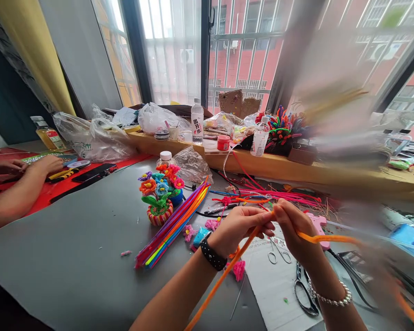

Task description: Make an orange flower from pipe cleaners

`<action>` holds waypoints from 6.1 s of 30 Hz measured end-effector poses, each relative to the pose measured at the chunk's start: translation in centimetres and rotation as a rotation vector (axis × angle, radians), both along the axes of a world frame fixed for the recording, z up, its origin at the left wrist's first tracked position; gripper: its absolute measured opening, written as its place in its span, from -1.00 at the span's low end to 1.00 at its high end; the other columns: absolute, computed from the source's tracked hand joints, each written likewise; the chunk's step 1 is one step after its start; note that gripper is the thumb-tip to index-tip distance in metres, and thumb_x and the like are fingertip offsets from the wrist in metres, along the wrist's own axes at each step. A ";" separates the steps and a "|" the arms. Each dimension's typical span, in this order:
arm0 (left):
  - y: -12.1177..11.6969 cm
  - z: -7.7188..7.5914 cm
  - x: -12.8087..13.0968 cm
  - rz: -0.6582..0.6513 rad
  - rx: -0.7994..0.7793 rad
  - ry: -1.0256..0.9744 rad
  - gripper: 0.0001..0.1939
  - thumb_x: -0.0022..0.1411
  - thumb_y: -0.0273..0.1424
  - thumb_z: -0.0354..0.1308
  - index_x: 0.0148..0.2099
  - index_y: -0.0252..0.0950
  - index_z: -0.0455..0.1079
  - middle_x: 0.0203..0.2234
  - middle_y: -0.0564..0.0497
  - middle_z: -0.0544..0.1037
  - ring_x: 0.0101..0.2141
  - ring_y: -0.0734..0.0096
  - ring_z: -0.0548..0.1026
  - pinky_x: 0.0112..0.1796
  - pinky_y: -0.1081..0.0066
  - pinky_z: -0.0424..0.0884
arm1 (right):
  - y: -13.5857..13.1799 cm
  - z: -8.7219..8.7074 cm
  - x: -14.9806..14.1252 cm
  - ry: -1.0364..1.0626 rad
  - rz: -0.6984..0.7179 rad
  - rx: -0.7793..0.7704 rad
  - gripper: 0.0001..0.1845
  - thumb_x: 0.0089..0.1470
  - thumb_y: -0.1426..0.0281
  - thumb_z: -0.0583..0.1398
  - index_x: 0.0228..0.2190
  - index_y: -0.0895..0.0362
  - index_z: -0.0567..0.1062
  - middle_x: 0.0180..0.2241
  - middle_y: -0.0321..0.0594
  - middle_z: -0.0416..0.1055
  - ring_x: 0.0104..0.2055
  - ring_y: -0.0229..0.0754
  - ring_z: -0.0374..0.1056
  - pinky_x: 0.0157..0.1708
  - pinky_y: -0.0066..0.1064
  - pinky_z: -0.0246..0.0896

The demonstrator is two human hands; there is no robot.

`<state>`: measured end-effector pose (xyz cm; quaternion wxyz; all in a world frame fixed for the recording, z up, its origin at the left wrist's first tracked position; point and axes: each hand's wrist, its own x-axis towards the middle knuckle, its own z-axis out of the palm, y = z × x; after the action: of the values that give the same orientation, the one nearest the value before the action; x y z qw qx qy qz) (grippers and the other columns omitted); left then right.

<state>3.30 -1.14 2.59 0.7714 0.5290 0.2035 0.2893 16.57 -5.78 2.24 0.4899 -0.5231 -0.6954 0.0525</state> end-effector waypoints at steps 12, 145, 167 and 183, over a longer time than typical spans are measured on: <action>-0.9 -1.1 0.5 0.743 1.734 0.577 -0.81 0.19 -0.51 -0.11 -0.23 -0.31 0.32 -0.36 -0.06 0.48 -0.37 0.36 0.42 -0.37 0.38 0.28 | 0.5 -0.4 0.2 0.182 -0.147 -0.247 -0.65 0.04 0.18 -0.05 -0.63 0.11 0.24 -0.65 -0.33 0.13 -0.56 -0.27 0.07 -0.56 -0.45 -0.02; 1.3 -3.5 0.8 0.096 0.589 0.425 -0.77 -0.03 -0.29 0.13 -0.56 -0.35 0.45 -0.73 0.07 0.43 -0.63 0.53 0.38 -0.56 0.57 0.26 | 3.8 3.9 1.0 -0.133 0.293 -0.719 -0.97 -0.10 0.44 0.11 -0.50 0.13 0.30 -0.61 -0.36 0.31 -0.61 -0.34 0.24 -0.63 -0.52 0.13; 2.8 -3.4 -0.7 1.071 1.919 0.469 -0.87 0.13 -0.52 0.04 -0.25 -0.35 0.37 -0.45 0.02 0.51 -0.44 0.45 0.41 -0.38 0.43 0.29 | 2.6 0.6 0.9 0.411 0.254 -0.566 -0.65 -0.16 0.15 0.22 -0.44 0.19 0.39 -0.48 -0.24 0.37 -0.42 -0.28 0.30 -0.39 -0.43 0.23; 2.2 -2.6 -0.8 0.897 2.018 0.475 -0.81 0.17 -0.56 -0.07 -0.21 -0.44 0.35 -0.44 -0.05 0.51 -0.43 0.39 0.43 -0.39 0.38 0.35 | 2.6 0.1 0.8 0.383 0.293 -0.527 -0.70 -0.15 0.21 0.22 -0.45 0.16 0.30 -0.53 -0.35 0.26 -0.51 -0.35 0.23 -0.50 -0.46 0.19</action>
<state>2.49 1.07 0.02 -0.2405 0.8310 0.1899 0.4643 17.38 -3.20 2.30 0.4468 -0.5069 -0.6212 0.3970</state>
